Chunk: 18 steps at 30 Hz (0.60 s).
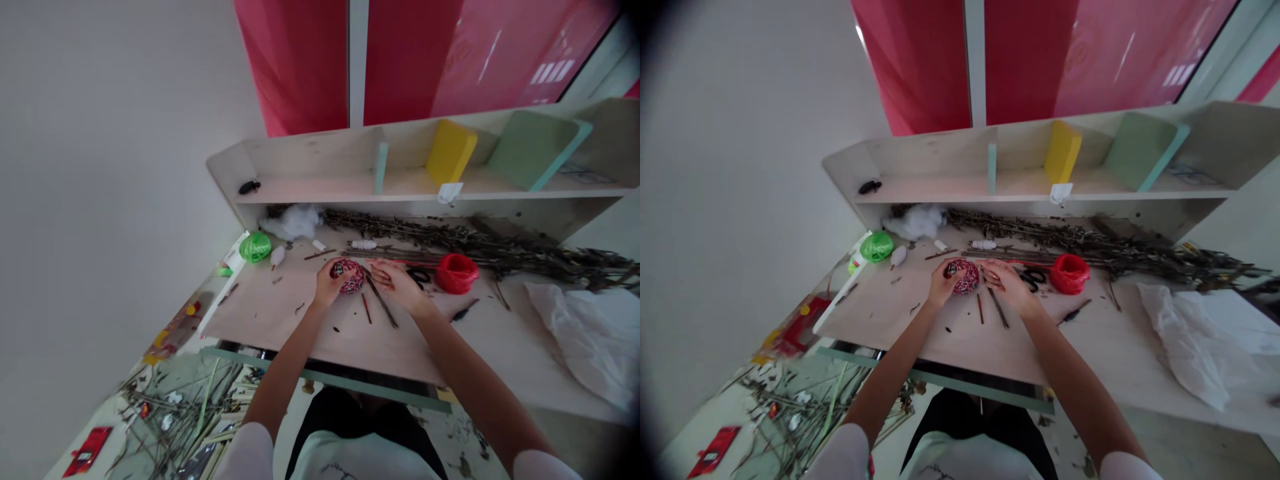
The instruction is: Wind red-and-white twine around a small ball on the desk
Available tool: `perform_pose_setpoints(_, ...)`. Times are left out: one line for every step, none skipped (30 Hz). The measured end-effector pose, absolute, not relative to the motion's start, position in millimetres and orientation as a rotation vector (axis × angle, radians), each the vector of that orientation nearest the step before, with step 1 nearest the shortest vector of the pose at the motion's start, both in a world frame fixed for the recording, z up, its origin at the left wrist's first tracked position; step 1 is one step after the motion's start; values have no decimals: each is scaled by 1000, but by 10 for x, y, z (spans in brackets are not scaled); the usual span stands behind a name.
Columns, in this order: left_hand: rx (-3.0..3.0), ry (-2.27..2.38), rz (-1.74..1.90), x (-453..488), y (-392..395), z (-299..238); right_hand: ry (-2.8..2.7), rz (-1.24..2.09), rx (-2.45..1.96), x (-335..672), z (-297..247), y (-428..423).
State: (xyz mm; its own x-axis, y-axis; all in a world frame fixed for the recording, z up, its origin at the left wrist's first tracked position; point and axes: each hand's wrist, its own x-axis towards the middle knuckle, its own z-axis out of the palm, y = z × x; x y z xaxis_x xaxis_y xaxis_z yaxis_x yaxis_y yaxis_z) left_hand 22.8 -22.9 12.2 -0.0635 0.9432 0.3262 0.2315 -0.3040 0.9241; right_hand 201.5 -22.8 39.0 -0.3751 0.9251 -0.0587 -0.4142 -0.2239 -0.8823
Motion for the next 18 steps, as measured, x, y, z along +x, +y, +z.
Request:
perform_pose_setpoints(1566,1258,1407,227,-237,133,-1007,1762,-766,2017,389,-227)
perform_pose_setpoints(1564,1235,1395,228,-244,141,-997,1759,-773,2020,388,-225)
perform_pose_setpoints(1567,1214,1372,229,-251,147,-983,1754,-777,2023,386,-222)
perform_pose_setpoints(1573,1191,1343,232,-257,149,-966,1751,-780,2027,383,-218)
perform_pose_setpoints(1579,1165,1308,236,-262,147,-950,1749,-782,2031,381,-214)
perform_pose_setpoints(1578,1137,1274,241,-266,142,-936,1751,-784,2035,381,-209)
perform_pose_setpoints(1568,1114,1242,247,-268,136,-925,1753,-786,2040,382,-205)
perform_pose_setpoints(1550,1100,1218,254,-268,130,-918,1755,-787,2047,386,-203)
perform_pose_setpoints(1525,1100,1206,261,-267,125,-916,1758,-788,2054,393,-202)
perform_pose_setpoints(1494,1117,1210,267,-263,121,-919,1757,-787,2064,403,-204)
perform_pose_setpoints(1463,1148,1229,270,-258,119,-925,1752,-779,2074,416,-209)
perform_pose_setpoints(1435,1192,1266,270,-250,118,-935,1748,-764,2085,432,-218)
perform_pose_setpoints(1410,1246,1314,266,-240,117,-948,1745,-740,2096,448,-230)
perform_pose_setpoints(1388,1304,1365,258,-227,116,-965,1748,-712,2106,464,-243)
perform_pose_setpoints(1364,1363,1411,246,-212,114,-982,1754,-687,2114,478,-258)
perform_pose_setpoints(1333,1418,1440,233,-196,111,-1000,1762,-668,2122,490,-272)
perform_pose_setpoints(1294,1452,1457,219,-179,106,-1018,1770,-663,2128,497,-284)
perform_pose_setpoints(1246,1468,1473,206,-162,101,-1035,1771,-667,2135,500,-293)
